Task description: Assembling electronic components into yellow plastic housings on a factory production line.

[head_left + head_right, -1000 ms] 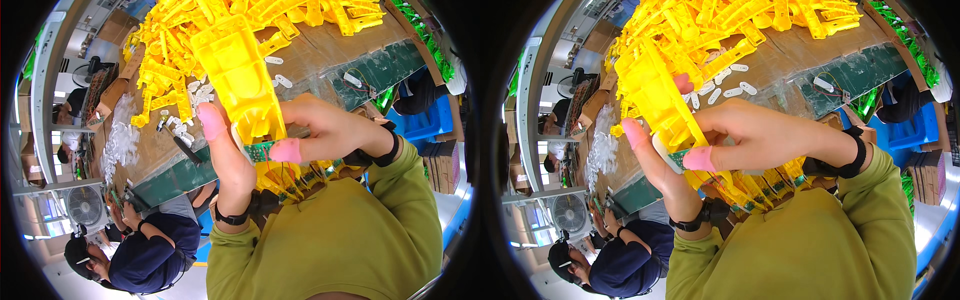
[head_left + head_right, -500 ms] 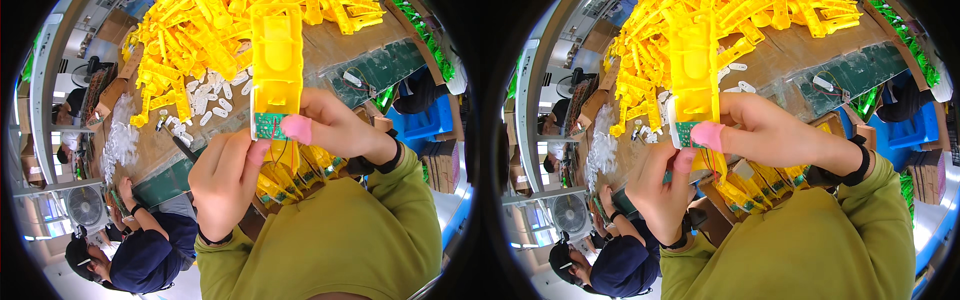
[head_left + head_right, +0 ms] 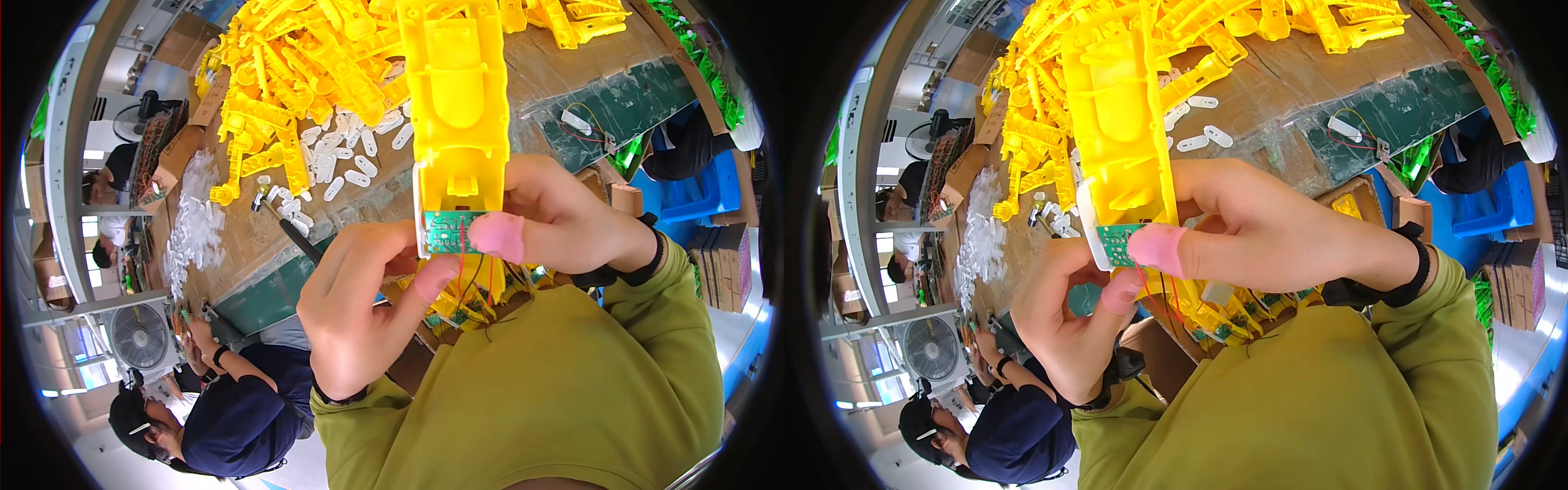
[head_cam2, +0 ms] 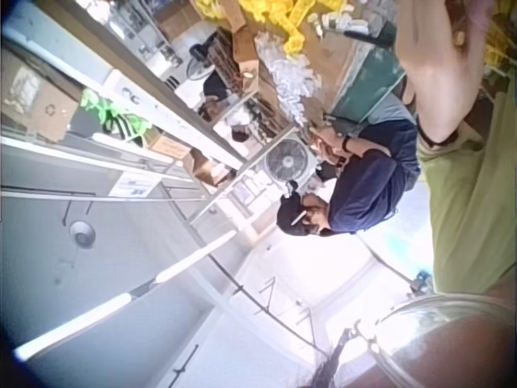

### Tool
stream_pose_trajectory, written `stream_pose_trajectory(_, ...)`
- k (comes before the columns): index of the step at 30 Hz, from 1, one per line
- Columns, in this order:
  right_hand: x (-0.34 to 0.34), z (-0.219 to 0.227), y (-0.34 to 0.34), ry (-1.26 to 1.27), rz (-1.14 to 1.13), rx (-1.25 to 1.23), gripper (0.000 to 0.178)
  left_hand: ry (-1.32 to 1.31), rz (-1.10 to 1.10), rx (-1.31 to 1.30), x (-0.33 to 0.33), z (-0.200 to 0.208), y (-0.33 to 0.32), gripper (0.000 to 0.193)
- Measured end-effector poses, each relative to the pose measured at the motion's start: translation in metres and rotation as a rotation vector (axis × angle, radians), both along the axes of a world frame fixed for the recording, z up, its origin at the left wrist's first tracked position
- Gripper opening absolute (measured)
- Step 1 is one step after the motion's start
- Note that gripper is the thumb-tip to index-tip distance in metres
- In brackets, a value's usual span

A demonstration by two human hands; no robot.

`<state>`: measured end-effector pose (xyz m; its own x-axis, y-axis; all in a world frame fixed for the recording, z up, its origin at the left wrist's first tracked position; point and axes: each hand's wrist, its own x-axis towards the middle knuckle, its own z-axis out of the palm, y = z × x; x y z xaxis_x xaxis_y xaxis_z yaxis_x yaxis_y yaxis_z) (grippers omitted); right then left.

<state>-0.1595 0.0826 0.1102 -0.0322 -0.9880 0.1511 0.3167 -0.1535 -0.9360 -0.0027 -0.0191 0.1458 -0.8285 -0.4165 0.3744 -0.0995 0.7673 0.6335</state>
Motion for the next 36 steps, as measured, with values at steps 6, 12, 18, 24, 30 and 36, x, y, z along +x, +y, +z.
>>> stream_pose_trajectory(6, 0.002, -0.004, -0.001, 0.005, 0.017, -0.013, 0.026, 0.138, -0.037, 0.038, 0.003, -0.009, 0.000, 0.043)
stream_pose_trajectory(12, 0.003, -0.006, -0.003, -0.014, 0.050, 0.020, 0.025, -0.034, -0.118, -0.247, 0.002, 0.002, -0.002, 0.042)
stream_pose_trajectory(18, 0.008, -0.003, 0.001, -0.054, 0.085, 0.061, 0.025, -0.044, -0.165, -0.268, 0.004, 0.003, -0.004, 0.037)
stream_pose_trajectory(24, 0.016, 0.004, 0.002, -0.117, 0.020, 0.033, 0.025, -0.083, -0.196, -0.245, 0.006, 0.005, -0.007, 0.036)
stream_pose_trajectory(30, 0.011, 0.006, 0.002, -0.087, 0.014, 0.083, 0.025, 0.171, -0.071, -0.132, 0.004, -0.021, 0.004, 0.039)
stream_pose_trajectory(36, 0.015, 0.000, 0.003, 0.021, -0.120, -0.047, 0.024, 0.114, 0.036, -0.096, 0.008, -0.009, 0.007, 0.027)
